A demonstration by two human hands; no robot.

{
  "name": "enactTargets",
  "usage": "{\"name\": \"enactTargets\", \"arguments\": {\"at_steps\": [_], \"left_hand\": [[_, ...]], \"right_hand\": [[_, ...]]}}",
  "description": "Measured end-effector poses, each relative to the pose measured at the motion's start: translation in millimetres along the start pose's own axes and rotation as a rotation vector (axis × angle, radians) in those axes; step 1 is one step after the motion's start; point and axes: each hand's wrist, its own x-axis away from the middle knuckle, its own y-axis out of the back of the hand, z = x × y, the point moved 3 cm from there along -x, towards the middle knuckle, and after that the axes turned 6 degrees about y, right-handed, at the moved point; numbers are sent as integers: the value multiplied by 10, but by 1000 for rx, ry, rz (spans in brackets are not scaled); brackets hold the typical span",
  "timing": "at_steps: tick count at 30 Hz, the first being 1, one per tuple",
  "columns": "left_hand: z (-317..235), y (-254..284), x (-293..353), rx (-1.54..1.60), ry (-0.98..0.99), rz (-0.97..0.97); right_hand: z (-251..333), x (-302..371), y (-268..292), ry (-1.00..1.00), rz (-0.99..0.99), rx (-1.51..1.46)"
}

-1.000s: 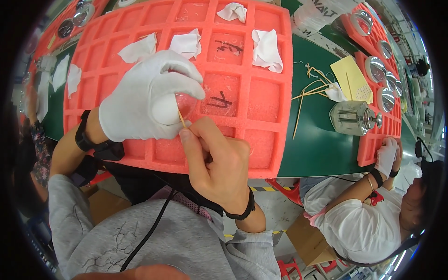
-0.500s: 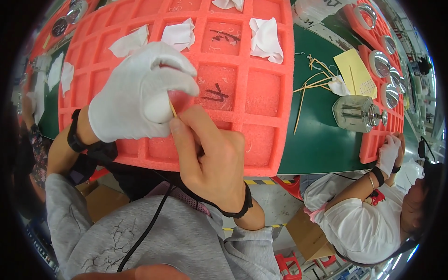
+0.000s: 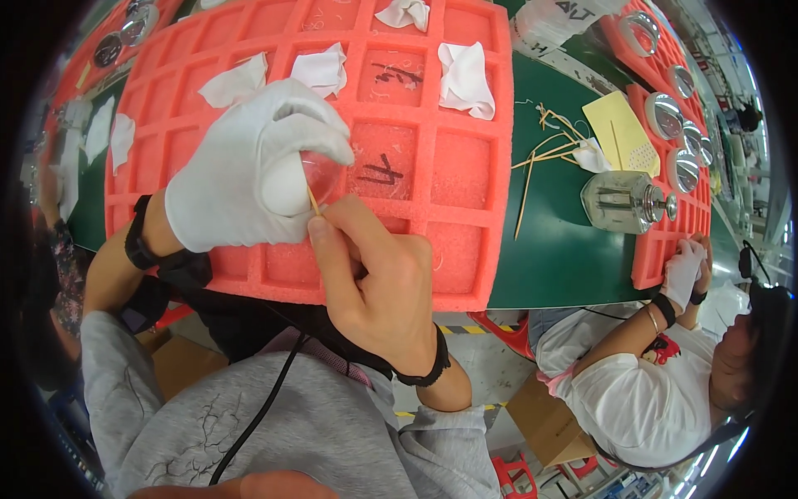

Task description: The person uses a wooden stick to scrape the edges of a white and red sphere before placing it back into a pink foam tray and repeating the process with another sphere.

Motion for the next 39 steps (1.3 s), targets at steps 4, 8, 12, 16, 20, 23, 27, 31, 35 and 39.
{"name": "enactTargets", "arguments": {"at_steps": [4, 8, 12, 16, 20, 23, 27, 31, 35, 39], "left_hand": [[-1, 13, -3, -22, -1, 7], [-21, 43, 1, -34, -7, 20], [2, 10, -49, -10, -25, 1], [-11, 14, -35, 0, -22, 4], [-6, 31, -26, 18, -31, 6], [-3, 20, -31, 47, -10, 19], [-16, 22, -33, 42, -4, 14], [-7, 21, -54, 39, -19, 10], [-10, 22, -31, 51, -20, 14], [-16, 19, -25, 22, -16, -10]], "right_hand": [[0, -51, -20, -27, 22, -41], [32, -92, -35, -7, -30, -79], [-18, -28, 26, -30, -5, -83], [-6, -9, 39, -17, 29, -28], [0, -59, -3, -39, 21, -68], [2, -48, -6, -35, 10, -73], [6, -24, 8, -29, 23, -43], [-25, -104, 0, -54, 26, -103], [22, -32, 22, -50, 23, -28], [-49, -90, 18, -121, 13, -147]]}}
